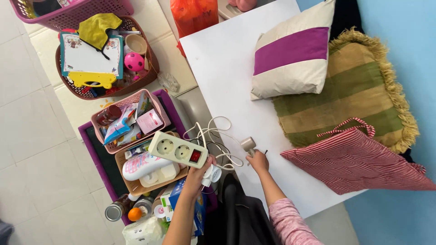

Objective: Untangle and organize various power cables, extension strips, and electronic accessories on a table.

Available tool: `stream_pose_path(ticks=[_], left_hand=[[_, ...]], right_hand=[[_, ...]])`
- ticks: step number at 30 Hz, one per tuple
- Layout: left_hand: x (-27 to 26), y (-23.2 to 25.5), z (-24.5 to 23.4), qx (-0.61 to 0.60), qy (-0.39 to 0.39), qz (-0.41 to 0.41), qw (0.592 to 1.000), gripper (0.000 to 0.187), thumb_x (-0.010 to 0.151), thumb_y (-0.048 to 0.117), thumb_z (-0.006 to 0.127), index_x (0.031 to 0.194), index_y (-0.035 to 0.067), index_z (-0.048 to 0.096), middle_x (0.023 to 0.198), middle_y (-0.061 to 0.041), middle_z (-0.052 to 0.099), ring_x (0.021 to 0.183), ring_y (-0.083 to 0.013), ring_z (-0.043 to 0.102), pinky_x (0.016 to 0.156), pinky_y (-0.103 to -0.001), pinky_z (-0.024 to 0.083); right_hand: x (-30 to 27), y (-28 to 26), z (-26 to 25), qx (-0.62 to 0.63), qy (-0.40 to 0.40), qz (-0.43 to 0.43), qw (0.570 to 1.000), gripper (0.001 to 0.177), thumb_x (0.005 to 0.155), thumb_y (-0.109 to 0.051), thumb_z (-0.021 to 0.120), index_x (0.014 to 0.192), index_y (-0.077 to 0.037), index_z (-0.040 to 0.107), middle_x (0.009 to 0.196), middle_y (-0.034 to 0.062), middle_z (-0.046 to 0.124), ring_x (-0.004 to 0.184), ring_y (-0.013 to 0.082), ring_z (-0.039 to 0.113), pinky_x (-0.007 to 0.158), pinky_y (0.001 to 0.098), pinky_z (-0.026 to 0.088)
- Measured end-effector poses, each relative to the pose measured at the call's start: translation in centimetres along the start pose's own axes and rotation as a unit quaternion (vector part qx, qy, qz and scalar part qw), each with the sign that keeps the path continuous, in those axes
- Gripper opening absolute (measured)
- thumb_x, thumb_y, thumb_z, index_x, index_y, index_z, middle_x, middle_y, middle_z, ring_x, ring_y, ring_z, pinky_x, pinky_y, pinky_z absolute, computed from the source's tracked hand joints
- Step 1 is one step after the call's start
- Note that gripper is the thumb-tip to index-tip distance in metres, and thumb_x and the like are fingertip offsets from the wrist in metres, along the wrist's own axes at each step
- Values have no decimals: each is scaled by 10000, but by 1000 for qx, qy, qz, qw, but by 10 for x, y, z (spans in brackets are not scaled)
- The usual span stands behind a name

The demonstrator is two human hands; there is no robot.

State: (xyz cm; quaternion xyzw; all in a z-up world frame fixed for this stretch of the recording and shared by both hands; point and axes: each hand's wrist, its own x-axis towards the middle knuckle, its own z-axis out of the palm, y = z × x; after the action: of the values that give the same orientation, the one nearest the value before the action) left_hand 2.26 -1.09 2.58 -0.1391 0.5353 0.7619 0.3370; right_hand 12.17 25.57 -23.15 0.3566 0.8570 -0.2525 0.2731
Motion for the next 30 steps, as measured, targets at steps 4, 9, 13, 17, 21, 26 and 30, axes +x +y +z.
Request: stream_pose_path(ticks=[4, 9, 13, 17, 21, 26, 30], left_hand=[[-27, 11, 4, 13, -12, 2, 1000, 207, 1008, 216, 620, 901, 42, 648, 851, 4, 584, 807, -103, 520, 701, -271, 412], [-73, 58, 28, 16, -51, 42, 998, 133, 987, 165, 630, 950, 39, 653, 885, -9, 614, 847, -109, 552, 750, -273, 444], [-123, 107, 51, 25, -105, 103, 989, 115, 996, 144, 627, 969, 33, 637, 900, -18, 612, 876, -125, 559, 798, -287, 457], [-176, 149, 74, 46, -183, 202, 961, 125, 1024, 137, 635, 974, 23, 616, 909, -29, 601, 911, -143, 570, 864, -314, 484], [-211, 183, 98, 40, -243, 279, 928, 121, 1025, 140, 660, 998, 29, 620, 949, -32, 621, 952, -151, 601, 919, -334, 523], [-222, 222, 152, 89, -227, 248, 938, 164, 981, 157, 683, 1091, 36, 680, 1018, -34, 681, 1018, -144, 646, 939, -315, 525], [-279, 238, 198, 83, -317, 324, 887, 168, 1016, 176, 697, 1096, 33, 659, 1049, -31, 667, 1040, -147, 629, 957, -326, 515]], right_hand=[[-44, 6, -46, 88, 63, -42, 993, 420, 745, -374, 801, 1021, -66, 733, 922, 188, 750, 867, 382, 707, 763, 482, 560], [-123, -8, -132, 274, 129, -102, 947, 303, 793, -244, 789, 970, -13, 703, 804, 129, 736, 712, 232, 714, 674, 371, 554], [-208, -25, -199, 356, 148, -138, 912, 245, 839, -186, 775, 961, 2, 678, 758, 86, 709, 678, 166, 671, 634, 326, 525], [-283, -31, -243, 445, 186, -158, 862, 218, 890, -186, 777, 966, -6, 681, 817, 39, 700, 723, 121, 641, 654, 288, 512], [-349, -33, -283, 481, 219, -195, 826, 248, 916, -169, 778, 1062, -9, 658, 914, 22, 673, 793, 108, 609, 698, 279, 499], [-401, -17, -314, 519, 216, -247, 789, 258, 897, -152, 760, 1077, -3, 650, 956, 42, 731, 857, 120, 697, 760, 277, 561], [-437, 2, -323, 557, 211, -279, 753, 244, 910, -123, 754, 1090, 2, 646, 979, 50, 714, 882, 128, 689, 780, 283, 562]])
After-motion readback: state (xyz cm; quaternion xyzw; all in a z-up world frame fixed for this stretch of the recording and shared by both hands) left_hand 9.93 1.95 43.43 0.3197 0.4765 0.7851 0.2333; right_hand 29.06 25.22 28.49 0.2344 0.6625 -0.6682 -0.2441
